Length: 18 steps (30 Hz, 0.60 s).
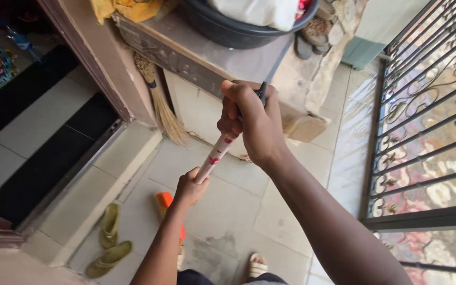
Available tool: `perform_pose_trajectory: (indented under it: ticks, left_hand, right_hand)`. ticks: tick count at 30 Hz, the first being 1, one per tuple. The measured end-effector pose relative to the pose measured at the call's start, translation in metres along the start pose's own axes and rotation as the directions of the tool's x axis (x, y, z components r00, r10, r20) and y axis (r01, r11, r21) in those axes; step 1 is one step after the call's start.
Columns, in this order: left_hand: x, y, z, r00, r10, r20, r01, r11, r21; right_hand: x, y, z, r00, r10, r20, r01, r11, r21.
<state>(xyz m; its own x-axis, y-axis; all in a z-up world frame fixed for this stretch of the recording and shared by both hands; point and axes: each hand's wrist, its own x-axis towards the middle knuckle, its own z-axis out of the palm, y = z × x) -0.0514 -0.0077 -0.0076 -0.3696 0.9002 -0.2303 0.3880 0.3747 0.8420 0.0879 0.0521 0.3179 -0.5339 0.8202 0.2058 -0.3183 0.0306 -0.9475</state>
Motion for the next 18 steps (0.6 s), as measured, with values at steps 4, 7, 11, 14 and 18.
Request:
perform_pose_trajectory:
  ticks: [4,7,11,14,18]
  left_hand:
    - [0.063,-0.123,-0.03,0.988,0.14,-0.067,-0.134,0.987,0.086]
    - [0.078,-0.158,-0.038,0.957,0.286,-0.047,-0.279,0.953,0.121]
    - [0.075,-0.12,-0.025,0.983,0.112,0.146,-0.102,0.992,-0.076]
    - [0.093,-0.106,0.022,0.949,0.203,0.242,-0.162,0.97,-0.181]
    - [0.091,-0.023,0.017,0.879,0.197,0.434,0.046,0.871,-0.489]
  right_hand:
    - [0.033,0.063,0.07,0.992,0.055,-0.11,-0.048,0.997,0.064]
    - [0.039,0.079,0.119,0.987,0.132,-0.089,-0.132,0.991,0.011]
    - [0.043,0.074,0.139,0.979,0.066,-0.194,-0.098,0.982,-0.163]
    - [0.045,0.07,0.141,0.972,0.027,-0.232,-0.129,0.89,-0.437]
    - [0.056,0.067,0.141,0.969,0.127,-0.21,-0.237,0.702,-0.671]
